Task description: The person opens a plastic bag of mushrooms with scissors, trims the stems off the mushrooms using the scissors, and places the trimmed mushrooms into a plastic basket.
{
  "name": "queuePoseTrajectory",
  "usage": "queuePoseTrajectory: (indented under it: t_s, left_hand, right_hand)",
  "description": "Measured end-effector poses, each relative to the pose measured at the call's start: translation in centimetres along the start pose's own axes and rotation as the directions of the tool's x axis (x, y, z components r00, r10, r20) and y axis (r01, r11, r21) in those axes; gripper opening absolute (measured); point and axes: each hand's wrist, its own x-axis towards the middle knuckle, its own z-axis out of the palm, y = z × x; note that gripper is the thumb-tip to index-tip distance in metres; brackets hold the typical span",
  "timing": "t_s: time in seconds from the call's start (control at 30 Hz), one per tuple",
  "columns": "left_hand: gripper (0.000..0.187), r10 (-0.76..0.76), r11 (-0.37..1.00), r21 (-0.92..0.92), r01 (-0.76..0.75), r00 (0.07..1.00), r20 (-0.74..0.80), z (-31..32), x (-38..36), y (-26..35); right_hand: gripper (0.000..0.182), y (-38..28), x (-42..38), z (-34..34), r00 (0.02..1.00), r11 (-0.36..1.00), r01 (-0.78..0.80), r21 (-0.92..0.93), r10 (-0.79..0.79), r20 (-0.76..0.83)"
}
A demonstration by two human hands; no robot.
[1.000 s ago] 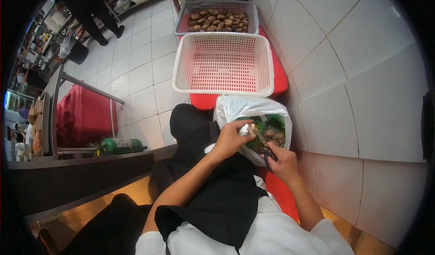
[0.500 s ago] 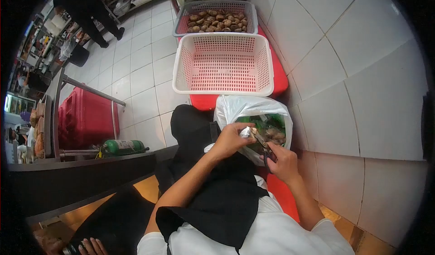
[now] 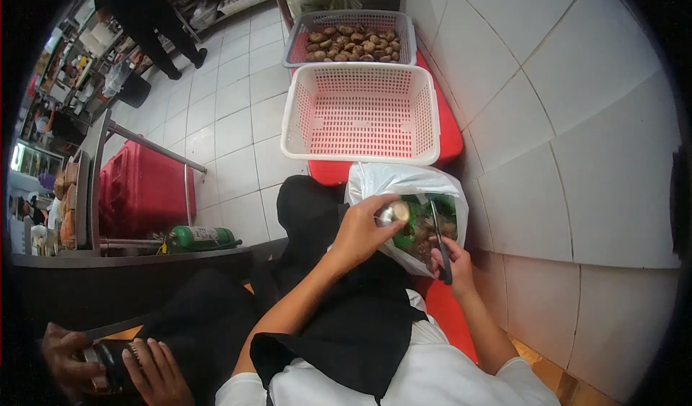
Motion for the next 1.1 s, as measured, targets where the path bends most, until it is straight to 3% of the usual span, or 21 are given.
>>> queuePoseTrajectory:
  t_s: [0.07,0.17,0.27,0.3,0.4,0.47,0.57,0.67,0.83,0.9,1.1]
  left_hand:
    - [0.044,-0.048,0.998,-0.035,0.045,0.996,-0.073,-0.8,2.0,1.4]
    - [0.057,0.110,0.990,0.114,-0.083,0.960,-0.256,-2.2,7.6,1.9]
    - [0.055,0.438,0.767,0.619,-0.168,0.842,-0.315,-3.3,8.6,4.5]
    - [0.042,0.499,0.767,0.591,-0.250,0.811,-0.304,-3.3,8.2,4.9]
    - [0.029,0.255,0.956,0.166,-0.242,0.965,-0.061,-1.0,4.4,5.1]
    - [0.017,0.144,0.979,0.105,-0.173,0.961,0.238,1.6,2.7,3.2]
    - [0.010,0.085,0.781,0.578,-0.234,0.958,0.274,4.9,1.3,-2.5]
    - [0.014,0.159,0.764,0.594,-0.253,0.965,0.206,5.4,1.2,-4.1]
    - [0.029,0.183,0.822,0.471,-0.320,0.931,0.315,5.1,1.5,-2.0]
    - [0.038,0.204,0.805,0.466,-0.368,0.908,0.365,5.5,1.4,-2.5]
    - [0.038,0.191,0.750,0.540,-0.383,0.906,0.378,6.3,1.4,-2.9]
  right_hand:
    - [0.036,-1.1,-0.1,0.4,1.000,1.000,-0.012,-0.015,0.011,-0.009]
    - [0.036,-1.2,-0.4,0.5,1.000,1.000,0.000,-0.028,0.000,0.024]
    - [0.036,-0.6,-0.3,-0.1,0.998,0.993,0.058,-0.098,-0.055,0.034]
    - [0.037,0.0,-0.4,-0.3,0.997,0.991,0.081,-0.105,-0.078,0.028]
    - [0.037,0.7,-0.4,-0.5,0.997,0.995,0.062,-0.073,-0.065,-0.044]
    - [0.038,0.7,-0.3,-0.7,0.995,0.998,0.051,-0.048,-0.055,-0.077]
    - [0.038,-0.2,-0.4,-1.3,0.993,0.993,0.081,-0.083,-0.087,-0.079]
    - [0.038,-0.7,-0.2,-1.3,0.989,0.976,0.120,-0.182,-0.134,-0.068]
    - [0.039,0.9,0.7,-1.5,0.974,0.953,0.194,-0.234,-0.216,-0.073]
    - [0.039,1.4,0.9,-1.7,0.981,0.966,0.163,-0.200,-0.181,-0.071]
    - [0.038,0.8,1.1,-1.4,0.982,0.960,0.150,-0.235,-0.172,-0.079]
